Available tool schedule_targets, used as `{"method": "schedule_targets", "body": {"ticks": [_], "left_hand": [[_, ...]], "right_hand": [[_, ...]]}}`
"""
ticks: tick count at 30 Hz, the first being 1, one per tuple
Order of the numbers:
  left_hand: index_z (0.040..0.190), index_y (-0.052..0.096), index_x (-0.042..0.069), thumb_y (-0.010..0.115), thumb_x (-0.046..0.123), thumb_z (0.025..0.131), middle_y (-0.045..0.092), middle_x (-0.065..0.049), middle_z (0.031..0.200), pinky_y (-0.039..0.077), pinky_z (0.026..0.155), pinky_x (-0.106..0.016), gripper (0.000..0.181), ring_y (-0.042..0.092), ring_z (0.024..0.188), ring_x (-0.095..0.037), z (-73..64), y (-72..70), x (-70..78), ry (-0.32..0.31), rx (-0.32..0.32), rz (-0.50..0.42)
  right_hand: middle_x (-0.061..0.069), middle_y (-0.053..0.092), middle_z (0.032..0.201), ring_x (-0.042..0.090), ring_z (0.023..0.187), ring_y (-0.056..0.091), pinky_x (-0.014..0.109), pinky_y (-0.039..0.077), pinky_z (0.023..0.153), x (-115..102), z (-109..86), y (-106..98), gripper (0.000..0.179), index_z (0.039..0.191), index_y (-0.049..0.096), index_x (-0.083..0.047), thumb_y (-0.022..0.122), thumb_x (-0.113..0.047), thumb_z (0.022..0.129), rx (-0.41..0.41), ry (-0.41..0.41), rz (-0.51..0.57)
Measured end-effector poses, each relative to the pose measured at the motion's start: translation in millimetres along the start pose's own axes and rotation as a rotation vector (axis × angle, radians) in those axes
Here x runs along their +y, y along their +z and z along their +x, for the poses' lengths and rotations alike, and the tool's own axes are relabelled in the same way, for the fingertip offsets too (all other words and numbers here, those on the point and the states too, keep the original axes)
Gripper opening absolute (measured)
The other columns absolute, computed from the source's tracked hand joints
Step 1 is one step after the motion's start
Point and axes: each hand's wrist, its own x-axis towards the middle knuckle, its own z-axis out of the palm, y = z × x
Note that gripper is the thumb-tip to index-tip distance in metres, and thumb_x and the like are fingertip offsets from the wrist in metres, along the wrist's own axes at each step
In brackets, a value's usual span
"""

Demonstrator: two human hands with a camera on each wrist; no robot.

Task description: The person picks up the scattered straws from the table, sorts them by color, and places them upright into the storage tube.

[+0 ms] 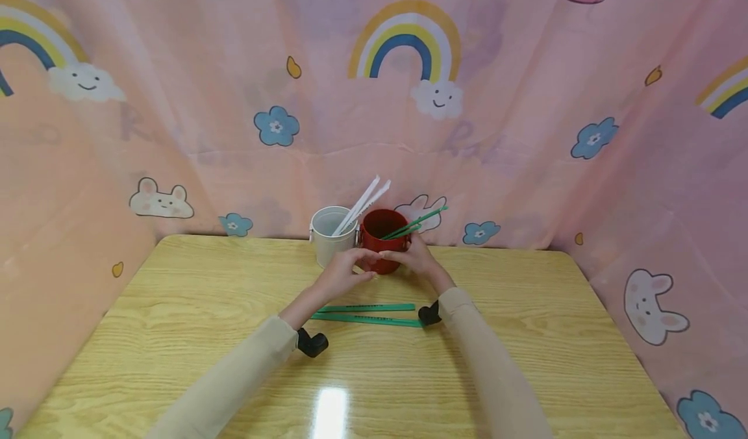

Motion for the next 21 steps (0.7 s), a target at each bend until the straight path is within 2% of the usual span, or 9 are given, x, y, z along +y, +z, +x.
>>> {"method": "schedule_targets", "body": {"ticks": [4,8,15,21], "left_hand": [[0.124,0.060,-0.002,0.068,0.006,0.088,0.069,-0.018,0.108,0.055,0.079,-0.028,0.038,0.068,0.089,-0.026,-7.5,-1.4,-6.0,-0.097,-0.088,-0.137],[0.126,0.057,-0.006,0.067,0.004,0.087,0.069,-0.022,0.109,0.056,0.078,-0.027,0.042,0.069,0.092,-0.029,-13.4,-3.2,-11.9,-0.178,-0.179,-0.250],[0.128,0.056,-0.007,0.069,0.005,0.086,0.068,-0.021,0.113,0.056,0.084,-0.030,0.046,0.068,0.102,-0.030,-19.9,-4.8,-21.4,-0.199,-0.314,-0.232],[0.125,0.059,-0.004,0.071,0.003,0.084,0.068,-0.018,0.114,0.055,0.089,-0.033,0.043,0.066,0.104,-0.028,-24.5,-3.2,-28.2,-0.210,-0.319,-0.188]], "right_hand": [[0.020,0.038,0.147,0.037,0.132,0.037,0.058,0.035,0.108,15.3,3.0,-0.2,0.078,0.146,0.028,-0.004,0.072,0.001,0.082,0.013,0.013,0.011],[0.016,0.038,0.147,0.033,0.132,0.037,0.057,0.036,0.108,18.9,2.2,-0.4,0.078,0.146,0.028,-0.009,0.074,-0.006,0.083,0.024,0.023,-0.005],[0.016,0.039,0.147,0.034,0.133,0.036,0.059,0.034,0.109,17.4,1.2,-0.8,0.078,0.146,0.028,-0.010,0.074,-0.009,0.083,0.027,0.026,0.006],[0.016,0.038,0.147,0.034,0.134,0.035,0.058,0.032,0.111,15.6,1.4,0.1,0.078,0.146,0.028,-0.009,0.073,-0.004,0.083,0.024,0.052,0.019]]}}
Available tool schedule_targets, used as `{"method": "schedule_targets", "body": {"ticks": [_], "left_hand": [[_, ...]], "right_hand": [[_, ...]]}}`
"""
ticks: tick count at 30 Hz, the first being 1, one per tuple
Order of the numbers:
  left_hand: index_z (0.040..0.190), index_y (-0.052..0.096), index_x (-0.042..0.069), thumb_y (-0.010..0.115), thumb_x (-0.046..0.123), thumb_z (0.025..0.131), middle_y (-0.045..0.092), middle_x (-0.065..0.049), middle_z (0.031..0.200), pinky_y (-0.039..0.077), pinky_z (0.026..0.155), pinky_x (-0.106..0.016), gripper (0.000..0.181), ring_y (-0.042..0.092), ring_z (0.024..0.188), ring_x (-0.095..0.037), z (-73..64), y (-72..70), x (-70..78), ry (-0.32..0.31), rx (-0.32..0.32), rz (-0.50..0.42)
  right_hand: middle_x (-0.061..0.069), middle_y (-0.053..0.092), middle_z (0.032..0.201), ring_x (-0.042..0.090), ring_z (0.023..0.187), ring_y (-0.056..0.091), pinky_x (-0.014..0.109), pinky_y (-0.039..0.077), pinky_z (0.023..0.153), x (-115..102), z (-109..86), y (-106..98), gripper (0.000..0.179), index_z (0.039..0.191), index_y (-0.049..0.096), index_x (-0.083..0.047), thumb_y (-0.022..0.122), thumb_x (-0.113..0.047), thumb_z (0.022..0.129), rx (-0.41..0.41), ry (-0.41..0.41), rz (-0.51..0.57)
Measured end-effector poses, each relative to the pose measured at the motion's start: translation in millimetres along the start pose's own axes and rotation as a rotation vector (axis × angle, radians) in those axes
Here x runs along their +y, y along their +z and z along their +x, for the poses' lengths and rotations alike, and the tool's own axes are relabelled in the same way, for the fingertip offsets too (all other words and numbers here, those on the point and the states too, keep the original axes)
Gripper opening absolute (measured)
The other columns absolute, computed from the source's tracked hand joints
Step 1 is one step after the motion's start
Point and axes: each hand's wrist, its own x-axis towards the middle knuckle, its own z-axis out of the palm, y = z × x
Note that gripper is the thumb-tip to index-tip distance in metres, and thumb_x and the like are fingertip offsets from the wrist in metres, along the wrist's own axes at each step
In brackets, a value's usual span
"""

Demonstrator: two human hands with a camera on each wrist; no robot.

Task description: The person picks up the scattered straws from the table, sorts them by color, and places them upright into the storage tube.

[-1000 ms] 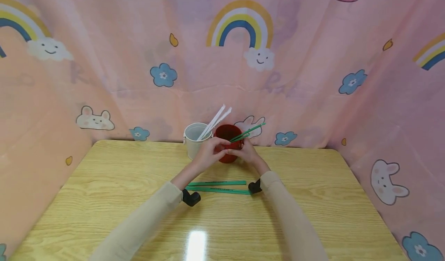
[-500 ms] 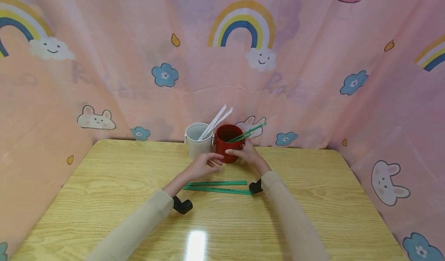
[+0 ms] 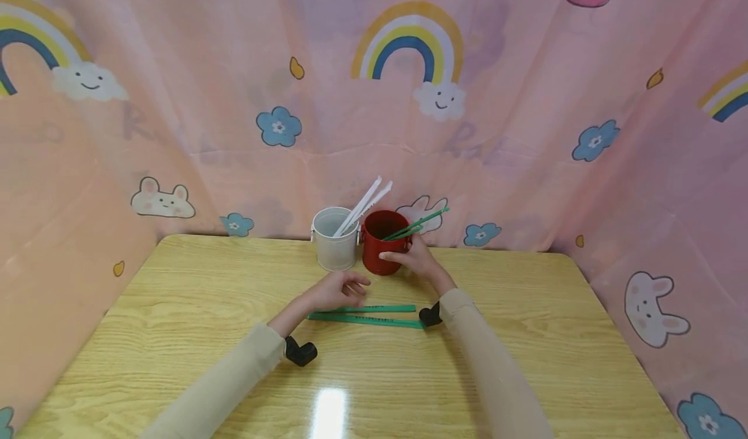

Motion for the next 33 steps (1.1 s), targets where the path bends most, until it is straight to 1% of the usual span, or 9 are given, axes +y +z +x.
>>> {"method": "schedule_targets", "body": {"ticks": [3,9,11,13,17,20,23,29,33], "left_hand": [[0.123,0.062,-0.001,0.073,0.004,0.082,0.069,-0.015,0.110,0.055,0.088,-0.031,0.042,0.066,0.102,-0.025,0.5,0.9,-4.0,-0.006,0.005,0.050],[0.119,0.066,0.002,0.076,0.003,0.079,0.072,-0.012,0.104,0.055,0.082,-0.029,0.041,0.067,0.095,-0.022,-2.4,4.9,-4.9,-0.022,0.004,0.092],[0.117,0.066,0.003,0.076,0.003,0.079,0.072,-0.011,0.103,0.054,0.080,-0.028,0.040,0.067,0.093,-0.022,-3.5,6.7,-3.2,-0.020,0.014,0.114],[0.116,0.067,0.004,0.076,0.001,0.078,0.072,-0.010,0.102,0.054,0.078,-0.027,0.039,0.067,0.091,-0.021,-4.1,8.5,-2.0,-0.013,0.024,0.140],[0.114,0.069,0.006,0.076,0.000,0.077,0.073,-0.008,0.098,0.053,0.075,-0.024,0.038,0.067,0.087,-0.019,-4.6,10.9,-0.1,-0.009,0.031,0.186],[0.111,0.070,0.007,0.076,0.001,0.078,0.073,-0.007,0.095,0.053,0.076,-0.025,0.035,0.068,0.086,-0.018,-5.7,11.0,1.6,-0.016,0.028,0.201],[0.108,0.072,0.010,0.076,0.002,0.079,0.074,-0.006,0.093,0.053,0.076,-0.025,0.031,0.068,0.086,-0.017,-7.0,10.9,2.4,-0.038,0.026,0.206],[0.103,0.075,0.012,0.078,0.006,0.077,0.073,-0.002,0.083,0.049,0.068,-0.021,0.027,0.064,0.073,-0.008,-9.3,10.0,1.8,-0.102,0.025,0.225],[0.100,0.075,0.012,0.078,0.009,0.078,0.072,-0.001,0.082,0.047,0.065,-0.019,0.022,0.059,0.069,-0.005,-10.3,9.8,0.3,-0.124,0.014,0.231]], "right_hand": [[0.020,0.037,0.147,0.038,0.134,0.034,0.059,0.031,0.110,-8.2,-0.8,0.1,0.078,0.146,0.027,-0.005,0.073,-0.002,0.083,-0.013,-0.007,0.002],[0.022,0.034,0.149,0.041,0.136,0.031,0.060,0.029,0.111,-24.8,-5.1,0.8,0.079,0.146,0.025,-0.001,0.072,-0.002,0.083,-0.035,0.002,0.012],[0.020,0.035,0.149,0.039,0.136,0.032,0.059,0.031,0.110,-18.5,-3.9,0.4,0.079,0.147,0.025,-0.003,0.073,-0.006,0.084,-0.031,-0.006,-0.007],[0.021,0.035,0.148,0.039,0.135,0.032,0.060,0.032,0.110,-18.4,-4.0,0.6,0.079,0.147,0.025,-0.003,0.072,-0.005,0.083,-0.028,-0.006,-0.007],[0.017,0.036,0.148,0.035,0.135,0.034,0.058,0.032,0.111,-5.8,-1.7,0.3,0.078,0.146,0.026,-0.008,0.072,-0.005,0.084,-0.013,-0.010,-0.005],[0.015,0.038,0.147,0.033,0.134,0.035,0.057,0.033,0.110,4.1,1.1,0.3,0.077,0.146,0.028,-0.010,0.073,-0.005,0.084,-0.003,-0.024,-0.009],[0.017,0.038,0.147,0.034,0.133,0.036,0.058,0.034,0.109,4.4,1.9,1.0,0.077,0.146,0.028,-0.009,0.073,-0.004,0.083,0.000,-0.035,-0.007],[0.023,0.036,0.147,0.039,0.133,0.034,0.061,0.033,0.109,-15.2,-3.5,2.8,0.078,0.146,0.025,0.000,0.071,0.000,0.083,-0.018,-0.039,-0.003],[0.024,0.036,0.146,0.038,0.133,0.035,0.059,0.034,0.109,-27.8,-6.7,3.1,0.076,0.145,0.026,0.002,0.070,0.001,0.083,-0.023,-0.013,-0.014]]}}
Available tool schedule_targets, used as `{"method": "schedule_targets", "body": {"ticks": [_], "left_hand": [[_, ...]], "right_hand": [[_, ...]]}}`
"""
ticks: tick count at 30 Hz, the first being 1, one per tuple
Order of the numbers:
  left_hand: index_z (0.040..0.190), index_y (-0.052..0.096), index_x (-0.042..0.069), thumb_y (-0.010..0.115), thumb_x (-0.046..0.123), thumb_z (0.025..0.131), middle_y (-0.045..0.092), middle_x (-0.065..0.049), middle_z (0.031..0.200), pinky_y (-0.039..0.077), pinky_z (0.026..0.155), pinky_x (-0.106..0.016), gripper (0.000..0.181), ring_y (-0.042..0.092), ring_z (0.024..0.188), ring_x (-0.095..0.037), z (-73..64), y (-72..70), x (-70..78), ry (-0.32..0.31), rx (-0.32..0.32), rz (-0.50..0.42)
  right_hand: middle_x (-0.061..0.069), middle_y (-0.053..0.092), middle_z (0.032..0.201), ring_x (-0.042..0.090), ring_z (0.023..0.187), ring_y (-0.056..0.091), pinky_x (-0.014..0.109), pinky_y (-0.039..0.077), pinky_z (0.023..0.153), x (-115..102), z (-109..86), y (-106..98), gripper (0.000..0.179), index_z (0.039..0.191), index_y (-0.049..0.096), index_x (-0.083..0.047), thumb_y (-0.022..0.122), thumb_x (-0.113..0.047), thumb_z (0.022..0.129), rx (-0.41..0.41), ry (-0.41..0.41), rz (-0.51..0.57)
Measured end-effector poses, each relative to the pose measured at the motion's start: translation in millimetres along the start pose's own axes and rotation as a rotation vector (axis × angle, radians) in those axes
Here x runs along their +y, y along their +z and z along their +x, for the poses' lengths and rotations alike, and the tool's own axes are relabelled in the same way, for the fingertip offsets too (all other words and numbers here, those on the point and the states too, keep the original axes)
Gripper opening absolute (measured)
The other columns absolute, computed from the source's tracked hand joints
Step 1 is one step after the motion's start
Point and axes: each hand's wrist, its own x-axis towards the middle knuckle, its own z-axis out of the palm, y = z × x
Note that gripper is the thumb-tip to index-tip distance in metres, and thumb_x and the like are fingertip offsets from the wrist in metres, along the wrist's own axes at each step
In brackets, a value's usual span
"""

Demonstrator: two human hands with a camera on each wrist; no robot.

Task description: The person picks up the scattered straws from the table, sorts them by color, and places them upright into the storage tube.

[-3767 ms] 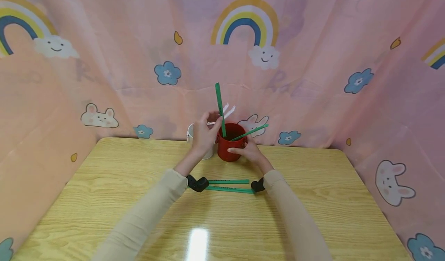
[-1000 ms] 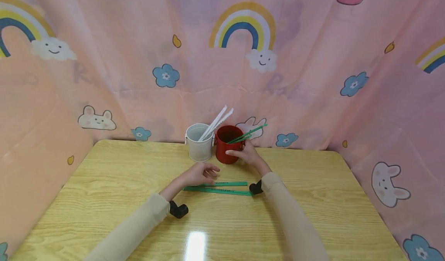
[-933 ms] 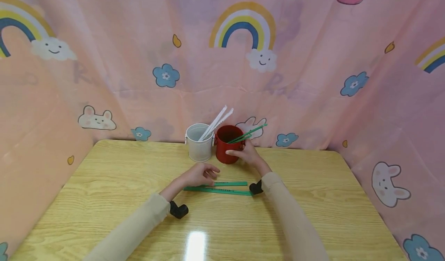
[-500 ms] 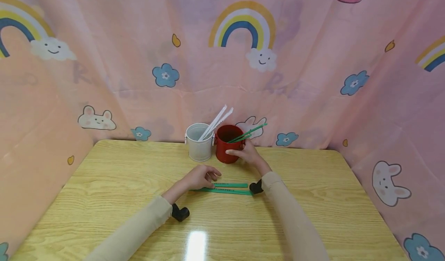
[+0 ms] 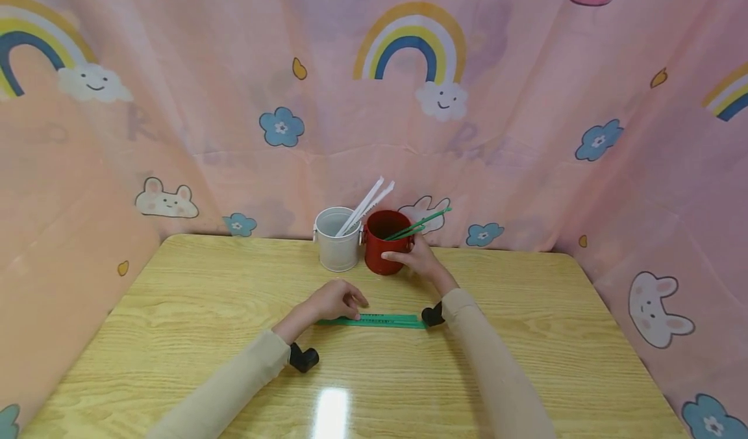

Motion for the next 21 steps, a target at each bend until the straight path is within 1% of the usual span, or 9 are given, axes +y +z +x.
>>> {"method": "schedule_targets", "body": {"ticks": [3,5,7,9,12,16,19,21], "left_hand": [[0.097,0.076,0.011,0.077,0.009,0.079,0.072,-0.001,0.082,0.047,0.065,-0.019,0.018,0.058,0.069,-0.004,0.3,0.3,-2.1,0.019,-0.008,0.021],[0.096,0.076,0.011,0.077,0.008,0.080,0.072,-0.001,0.082,0.047,0.066,-0.018,0.016,0.058,0.069,-0.004,0.6,0.4,-3.0,0.029,-0.014,0.033],[0.095,0.076,0.011,0.076,0.008,0.080,0.072,-0.001,0.082,0.047,0.065,-0.019,0.015,0.057,0.070,-0.005,0.2,-0.1,-3.0,0.032,-0.019,0.045],[0.096,0.077,0.011,0.076,0.009,0.081,0.072,0.000,0.083,0.046,0.065,-0.019,0.015,0.057,0.070,-0.005,-0.6,-1.0,-2.5,0.019,-0.016,0.060],[0.096,0.077,0.013,0.074,0.011,0.083,0.071,0.002,0.084,0.046,0.066,-0.020,0.014,0.056,0.072,-0.004,-2.7,-2.7,-2.2,-0.009,0.008,0.101],[0.095,0.077,0.015,0.073,0.013,0.084,0.070,0.004,0.084,0.045,0.066,-0.021,0.012,0.055,0.074,-0.005,-5.9,-4.8,-2.7,-0.040,0.047,0.159],[0.093,0.077,0.016,0.074,0.014,0.084,0.069,0.005,0.083,0.045,0.066,-0.021,0.010,0.055,0.074,-0.006,-7.8,-6.3,-2.2,-0.040,0.070,0.209],[0.091,0.077,0.016,0.074,0.014,0.083,0.070,0.005,0.083,0.045,0.065,-0.021,0.009,0.056,0.074,-0.006,-9.0,-7.0,-1.3,-0.029,0.087,0.242]], "right_hand": [[0.023,0.037,0.147,0.035,0.132,0.036,0.056,0.035,0.109,-0.1,0.3,-0.4,0.076,0.145,0.026,0.001,0.070,0.001,0.083,-0.001,0.009,-0.002],[0.023,0.037,0.146,0.034,0.131,0.037,0.056,0.036,0.108,1.5,0.8,-0.4,0.076,0.145,0.026,0.001,0.070,0.001,0.083,-0.003,-0.005,-0.011],[0.022,0.037,0.146,0.034,0.132,0.037,0.056,0.035,0.109,8.9,2.5,-0.6,0.076,0.145,0.027,0.000,0.071,0.001,0.083,-0.001,-0.010,0.008],[0.021,0.037,0.146,0.034,0.133,0.036,0.057,0.034,0.109,16.3,4.2,-0.8,0.076,0.146,0.027,-0.003,0.070,0.000,0.083,0.003,-0.008,0.020],[0.017,0.037,0.148,0.033,0.135,0.033,0.058,0.030,0.111,28.7,6.8,-1.5,0.077,0.147,0.027,-0.009,0.071,-0.002,0.084,0.013,0.011,0.044],[0.015,0.037,0.148,0.033,0.136,0.033,0.059,0.031,0.111,33.4,7.1,-2.4,0.078,0.147,0.027,-0.010,0.072,-0.006,0.084,0.020,0.009,0.028],[0.015,0.037,0.148,0.032,0.134,0.033,0.058,0.032,0.110,33.1,6.5,-2.9,0.078,0.147,0.027,-0.010,0.073,-0.007,0.084,0.025,0.012,0.017],[0.014,0.037,0.148,0.031,0.134,0.033,0.057,0.033,0.110,30.6,5.8,-3.0,0.078,0.146,0.027,-0.011,0.073,-0.007,0.084,0.025,0.024,0.012]]}}
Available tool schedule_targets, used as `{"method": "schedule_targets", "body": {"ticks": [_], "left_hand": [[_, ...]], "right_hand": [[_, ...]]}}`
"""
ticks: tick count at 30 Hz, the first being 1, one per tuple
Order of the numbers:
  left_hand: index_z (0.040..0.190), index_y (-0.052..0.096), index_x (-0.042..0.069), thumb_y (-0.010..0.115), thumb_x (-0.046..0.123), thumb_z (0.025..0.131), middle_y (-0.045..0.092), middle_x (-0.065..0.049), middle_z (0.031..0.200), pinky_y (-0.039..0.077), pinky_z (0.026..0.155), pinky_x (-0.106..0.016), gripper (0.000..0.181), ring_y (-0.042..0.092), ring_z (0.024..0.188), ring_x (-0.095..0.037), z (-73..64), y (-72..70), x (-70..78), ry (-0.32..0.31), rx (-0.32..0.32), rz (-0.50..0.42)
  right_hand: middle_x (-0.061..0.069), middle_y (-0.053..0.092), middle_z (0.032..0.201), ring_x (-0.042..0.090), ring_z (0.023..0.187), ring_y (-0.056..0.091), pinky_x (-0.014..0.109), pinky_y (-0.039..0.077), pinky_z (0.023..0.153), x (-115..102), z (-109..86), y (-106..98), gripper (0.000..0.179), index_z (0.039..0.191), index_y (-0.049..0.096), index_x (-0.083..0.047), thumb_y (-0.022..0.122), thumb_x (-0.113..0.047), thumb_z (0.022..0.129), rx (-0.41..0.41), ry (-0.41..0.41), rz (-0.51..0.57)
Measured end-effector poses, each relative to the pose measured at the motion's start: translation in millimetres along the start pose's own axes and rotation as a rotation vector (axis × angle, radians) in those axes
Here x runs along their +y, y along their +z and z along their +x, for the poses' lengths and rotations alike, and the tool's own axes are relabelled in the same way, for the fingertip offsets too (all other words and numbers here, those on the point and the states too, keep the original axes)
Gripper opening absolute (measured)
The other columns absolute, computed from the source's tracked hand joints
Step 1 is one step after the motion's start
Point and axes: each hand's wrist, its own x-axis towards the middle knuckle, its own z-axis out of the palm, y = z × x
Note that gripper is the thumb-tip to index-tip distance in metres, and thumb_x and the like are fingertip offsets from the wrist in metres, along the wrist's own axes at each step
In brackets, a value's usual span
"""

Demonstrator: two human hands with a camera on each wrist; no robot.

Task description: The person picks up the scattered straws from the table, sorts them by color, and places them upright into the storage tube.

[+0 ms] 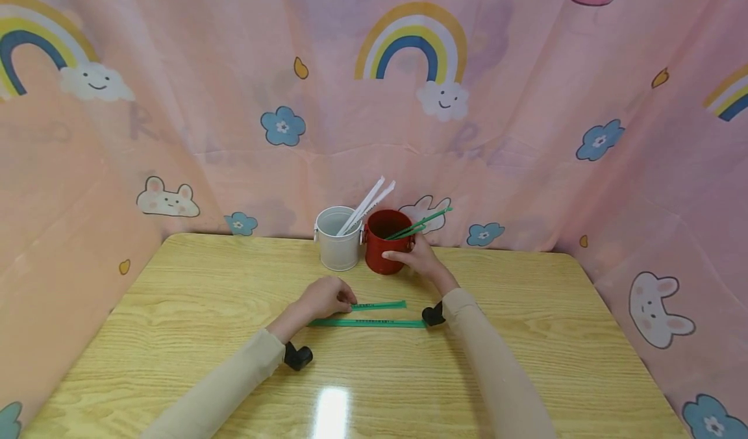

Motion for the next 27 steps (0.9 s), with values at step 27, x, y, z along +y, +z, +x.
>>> {"method": "schedule_targets", "body": {"ticks": [27], "left_hand": [[0.103,0.074,0.015,0.066,0.012,0.090,0.070,0.002,0.086,0.050,0.076,-0.031,0.015,0.062,0.082,-0.012,-5.4,-21.7,-4.6,0.051,0.110,0.011]], "right_hand": [[0.022,0.037,0.146,0.033,0.130,0.036,0.057,0.036,0.107,-28.8,-6.4,0.9,0.075,0.145,0.027,-0.001,0.070,0.001,0.083,-0.044,-0.011,0.030]]}}
